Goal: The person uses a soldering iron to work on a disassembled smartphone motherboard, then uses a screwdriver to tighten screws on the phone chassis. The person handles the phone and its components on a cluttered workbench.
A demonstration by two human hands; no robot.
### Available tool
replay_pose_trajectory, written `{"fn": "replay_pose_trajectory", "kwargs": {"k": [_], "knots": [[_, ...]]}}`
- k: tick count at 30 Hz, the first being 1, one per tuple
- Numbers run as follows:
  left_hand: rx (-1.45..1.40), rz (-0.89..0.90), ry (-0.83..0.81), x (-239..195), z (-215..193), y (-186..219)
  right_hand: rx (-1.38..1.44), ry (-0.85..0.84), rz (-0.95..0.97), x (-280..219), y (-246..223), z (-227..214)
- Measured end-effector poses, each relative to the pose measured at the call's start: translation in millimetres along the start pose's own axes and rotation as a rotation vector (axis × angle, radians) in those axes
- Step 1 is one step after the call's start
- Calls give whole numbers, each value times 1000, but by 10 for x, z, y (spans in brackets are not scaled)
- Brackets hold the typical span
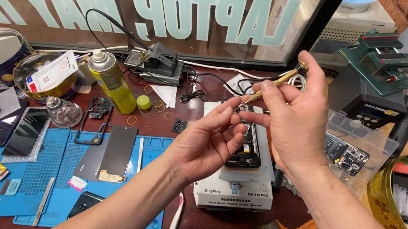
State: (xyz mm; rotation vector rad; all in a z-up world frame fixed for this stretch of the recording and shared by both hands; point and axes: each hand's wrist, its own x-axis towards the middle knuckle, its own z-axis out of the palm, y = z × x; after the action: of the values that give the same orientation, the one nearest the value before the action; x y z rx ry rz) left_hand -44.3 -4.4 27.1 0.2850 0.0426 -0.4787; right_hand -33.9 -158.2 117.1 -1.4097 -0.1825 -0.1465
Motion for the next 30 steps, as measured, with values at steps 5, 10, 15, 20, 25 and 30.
{"fn": "replay_pose_trajectory", "kwargs": {"k": [5, 10, 15, 20, 25, 30], "knots": [[7, -4, 18, -27, -35, 9, 8, 25, 39, -38, 27, 36], [30, -12, 48, -52, -51, 1, -47, 21, 33, -88, 60, 38], [120, -21, 68, -75, -110, -12, -110, -57, 1, -100, 116, -21], [327, 22, 29, -51, -199, -72, -98, -132, -19, -114, 201, -144], [1122, 177, 9, 37, -214, -141, -235, -119, 9, -224, 306, -297], [1849, 373, -86, 12, -184, -189, -453, -71, -22, -341, 469, -400]]}}
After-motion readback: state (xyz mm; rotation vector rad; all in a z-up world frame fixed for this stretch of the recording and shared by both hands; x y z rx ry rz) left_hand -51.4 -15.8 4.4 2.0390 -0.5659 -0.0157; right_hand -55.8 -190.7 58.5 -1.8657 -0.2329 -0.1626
